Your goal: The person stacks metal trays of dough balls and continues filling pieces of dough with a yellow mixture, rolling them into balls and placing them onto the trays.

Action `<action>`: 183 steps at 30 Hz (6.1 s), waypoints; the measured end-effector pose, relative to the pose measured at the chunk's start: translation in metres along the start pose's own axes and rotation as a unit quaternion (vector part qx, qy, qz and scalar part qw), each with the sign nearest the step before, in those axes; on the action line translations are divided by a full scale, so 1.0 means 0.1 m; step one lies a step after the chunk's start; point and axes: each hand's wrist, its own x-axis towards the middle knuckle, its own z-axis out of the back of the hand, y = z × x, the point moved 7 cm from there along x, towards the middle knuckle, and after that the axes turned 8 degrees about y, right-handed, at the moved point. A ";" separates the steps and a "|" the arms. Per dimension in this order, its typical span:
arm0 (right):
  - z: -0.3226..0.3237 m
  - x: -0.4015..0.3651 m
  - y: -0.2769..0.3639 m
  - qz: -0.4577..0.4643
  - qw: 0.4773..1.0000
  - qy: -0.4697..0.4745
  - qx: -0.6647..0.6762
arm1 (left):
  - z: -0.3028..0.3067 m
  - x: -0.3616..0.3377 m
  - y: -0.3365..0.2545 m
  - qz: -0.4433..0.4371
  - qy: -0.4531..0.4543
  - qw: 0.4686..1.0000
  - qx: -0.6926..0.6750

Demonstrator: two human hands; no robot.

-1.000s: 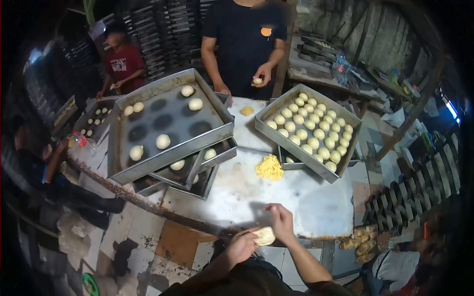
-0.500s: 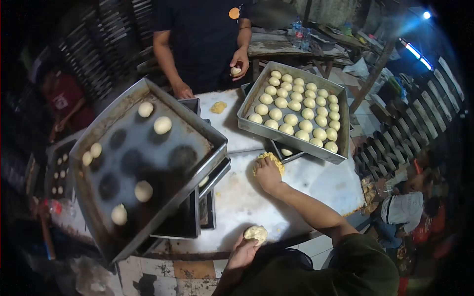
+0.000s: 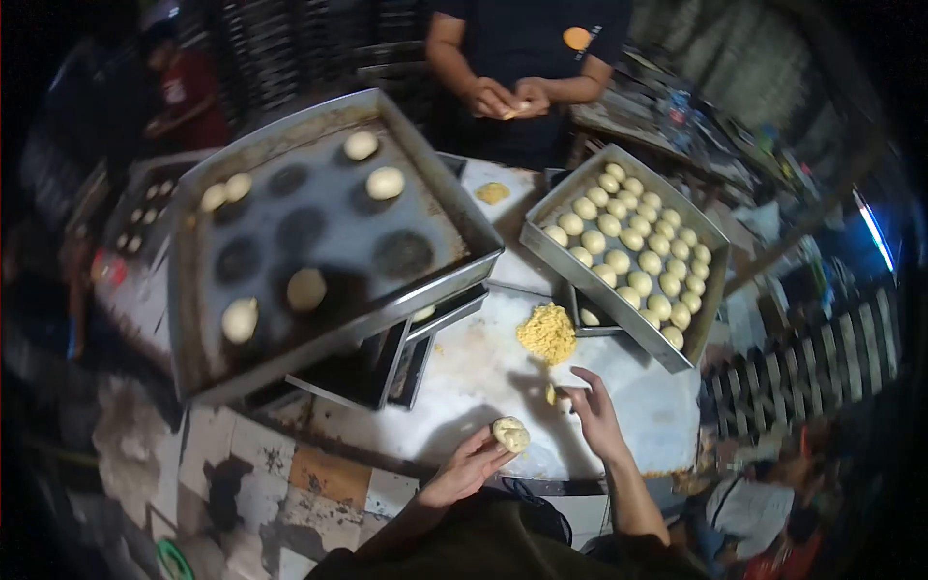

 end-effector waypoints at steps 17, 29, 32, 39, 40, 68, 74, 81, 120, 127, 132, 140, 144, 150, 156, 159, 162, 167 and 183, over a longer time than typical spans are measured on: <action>0.91 -1.69 -0.65 0.090 0.991 0.089 -0.046 | -1.30 0.04 1.52 0.009 0.020 0.917 0.399; 2.03 -1.74 -1.55 0.119 0.965 -0.215 -0.095 | -1.80 1.53 1.77 -0.241 -0.008 0.576 0.781; 2.38 -1.39 -1.04 0.155 0.936 -0.307 -0.078 | -1.59 1.78 1.87 -0.010 0.085 0.508 0.857; 1.32 -0.92 0.42 0.283 0.919 -0.209 0.178 | -1.34 0.38 0.85 -0.173 0.077 0.835 0.516; 1.06 -0.84 0.54 0.313 0.916 -0.185 0.169 | -1.06 0.06 0.80 -0.171 0.036 0.876 0.449; 0.85 -0.39 -0.29 -0.004 0.751 -0.458 -0.476 | 0.30 -0.70 -0.88 0.043 0.185 0.965 0.184; 0.86 -0.44 -0.96 0.038 0.765 -0.382 -0.518 | 0.02 -0.51 -0.70 0.054 0.094 0.967 0.232; 1.70 -0.81 -1.12 0.107 0.835 -0.251 -0.477 | -0.11 -0.29 -0.19 -0.117 -0.071 0.973 0.187; -0.02 -0.54 0.70 -0.075 0.995 0.060 0.026 | -0.51 0.01 -2.08 -0.219 -0.015 0.931 0.291; -0.80 0.31 3.05 0.322 0.926 0.004 -0.195 | -0.54 -1.33 -1.81 -0.125 0.340 0.899 0.247; -0.72 0.69 3.82 0.464 0.861 -0.123 -0.169 | -0.09 -2.30 -1.88 -0.046 0.267 0.861 0.431; -1.77 1.70 2.31 0.236 0.820 0.147 -0.499 | -0.33 -1.96 -1.27 -0.055 0.217 0.902 0.369; -0.86 1.04 3.04 0.452 0.803 -0.100 -0.375 | -0.72 -1.52 -1.02 -0.077 0.263 0.894 0.353; 1.25 1.25 1.93 0.301 0.863 -0.077 -0.398 | -1.12 -0.80 -0.16 -0.046 0.139 0.968 0.203; 2.01 2.08 0.42 0.170 0.821 -0.034 -0.544 | -1.41 -0.58 0.37 0.000 0.011 0.980 0.197; 2.00 2.65 -0.13 0.105 0.800 0.023 -0.590 | -1.47 -0.66 0.37 -0.001 -0.043 0.943 0.330; 1.98 2.25 0.43 0.103 0.910 0.014 -0.402 | -1.58 -0.72 0.24 -0.028 -0.080 0.930 0.359; 0.99 0.33 1.29 0.319 0.928 -0.065 -0.180 | -1.24 -0.52 0.24 -0.219 -0.068 0.972 0.046; -1.46 -0.51 0.23 0.207 0.925 0.073 -0.310 | -0.37 -1.96 0.29 -0.099 -0.105 0.989 0.041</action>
